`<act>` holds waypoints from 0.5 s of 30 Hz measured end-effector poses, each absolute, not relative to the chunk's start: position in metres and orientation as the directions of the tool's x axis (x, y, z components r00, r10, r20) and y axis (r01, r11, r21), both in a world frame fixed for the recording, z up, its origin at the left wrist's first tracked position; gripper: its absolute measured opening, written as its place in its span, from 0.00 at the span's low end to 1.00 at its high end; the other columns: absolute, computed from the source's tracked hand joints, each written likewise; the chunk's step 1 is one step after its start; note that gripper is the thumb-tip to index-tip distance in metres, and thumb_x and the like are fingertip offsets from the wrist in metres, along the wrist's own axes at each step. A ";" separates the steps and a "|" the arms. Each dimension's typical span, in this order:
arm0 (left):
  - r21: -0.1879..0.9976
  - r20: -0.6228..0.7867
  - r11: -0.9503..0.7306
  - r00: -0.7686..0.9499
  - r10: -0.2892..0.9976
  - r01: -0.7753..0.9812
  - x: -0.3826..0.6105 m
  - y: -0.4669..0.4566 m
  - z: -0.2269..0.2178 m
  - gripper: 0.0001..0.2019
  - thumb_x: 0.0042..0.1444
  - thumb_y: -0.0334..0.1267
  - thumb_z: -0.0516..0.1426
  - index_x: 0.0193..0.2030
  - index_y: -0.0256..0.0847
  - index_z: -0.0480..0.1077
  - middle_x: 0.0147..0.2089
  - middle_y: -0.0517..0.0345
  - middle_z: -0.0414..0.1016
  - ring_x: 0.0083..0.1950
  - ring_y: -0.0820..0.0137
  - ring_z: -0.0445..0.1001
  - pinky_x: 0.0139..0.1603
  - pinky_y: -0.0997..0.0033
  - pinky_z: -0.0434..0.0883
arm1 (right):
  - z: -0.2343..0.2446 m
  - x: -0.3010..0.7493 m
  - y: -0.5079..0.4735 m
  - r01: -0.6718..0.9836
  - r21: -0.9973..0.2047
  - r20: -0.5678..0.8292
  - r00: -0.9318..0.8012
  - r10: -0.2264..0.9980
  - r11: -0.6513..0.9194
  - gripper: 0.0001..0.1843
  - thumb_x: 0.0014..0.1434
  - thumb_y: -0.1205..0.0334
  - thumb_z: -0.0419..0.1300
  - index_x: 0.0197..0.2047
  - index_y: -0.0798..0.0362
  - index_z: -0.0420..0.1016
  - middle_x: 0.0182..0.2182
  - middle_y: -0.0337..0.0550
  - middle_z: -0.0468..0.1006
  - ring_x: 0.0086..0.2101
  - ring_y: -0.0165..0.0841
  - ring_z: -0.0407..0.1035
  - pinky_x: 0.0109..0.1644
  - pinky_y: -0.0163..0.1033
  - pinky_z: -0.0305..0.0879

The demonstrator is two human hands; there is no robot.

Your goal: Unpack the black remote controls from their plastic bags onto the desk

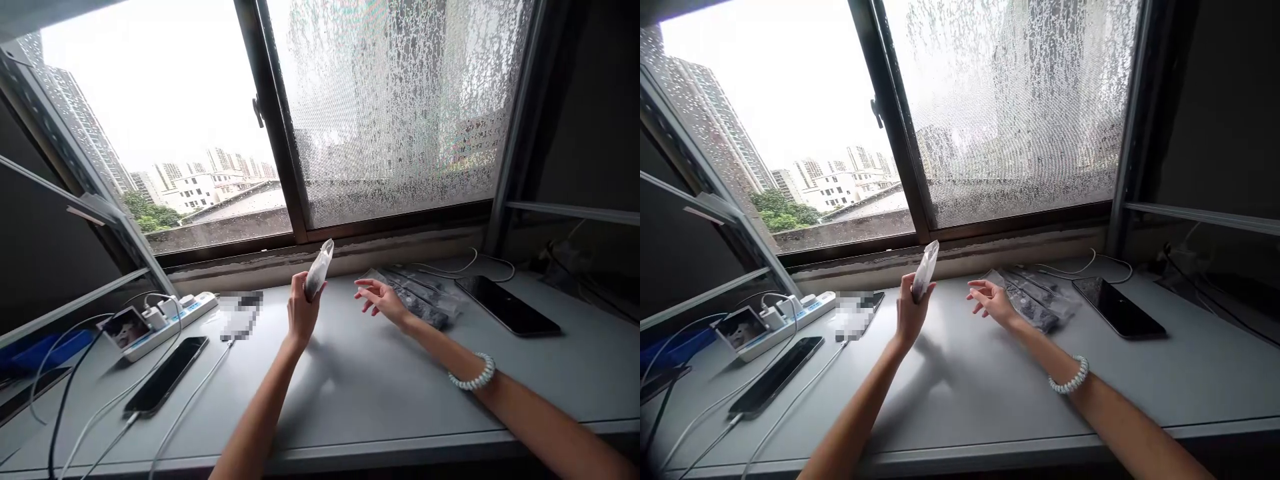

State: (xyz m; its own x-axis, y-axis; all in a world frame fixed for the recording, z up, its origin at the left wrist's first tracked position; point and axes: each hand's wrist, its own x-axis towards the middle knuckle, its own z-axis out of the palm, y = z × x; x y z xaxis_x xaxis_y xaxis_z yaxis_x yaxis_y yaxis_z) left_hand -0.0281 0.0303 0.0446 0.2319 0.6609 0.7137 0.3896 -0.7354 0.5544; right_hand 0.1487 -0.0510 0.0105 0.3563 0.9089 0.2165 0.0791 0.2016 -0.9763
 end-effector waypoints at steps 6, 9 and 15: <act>0.265 0.493 -0.738 0.570 0.657 0.621 -0.033 0.032 0.048 0.16 0.50 0.55 0.56 0.34 0.45 0.69 0.33 0.61 0.73 0.33 0.70 0.70 0.27 0.76 0.55 | 0.009 0.153 -0.048 0.107 -0.940 0.331 0.503 0.798 0.323 0.22 0.50 0.47 0.57 0.44 0.52 0.65 0.38 0.43 0.73 0.21 0.24 0.68 0.17 0.28 0.59; 0.168 0.406 -0.714 0.612 0.679 0.680 -0.031 0.034 0.044 0.20 0.50 0.59 0.53 0.29 0.44 0.70 0.27 0.60 0.73 0.30 0.69 0.70 0.27 0.75 0.52 | 0.007 0.158 -0.045 0.131 -0.927 0.367 0.510 0.778 0.351 0.20 0.49 0.47 0.59 0.39 0.52 0.67 0.41 0.44 0.72 0.25 0.27 0.70 0.18 0.29 0.62; 0.015 0.341 -0.662 0.619 0.708 0.749 -0.026 0.039 0.035 0.24 0.56 0.60 0.45 0.30 0.43 0.71 0.27 0.55 0.74 0.31 0.65 0.72 0.27 0.73 0.54 | 0.003 0.163 -0.045 0.159 -0.953 0.303 0.476 0.826 0.258 0.18 0.47 0.46 0.60 0.33 0.53 0.70 0.43 0.47 0.72 0.30 0.30 0.71 0.19 0.30 0.65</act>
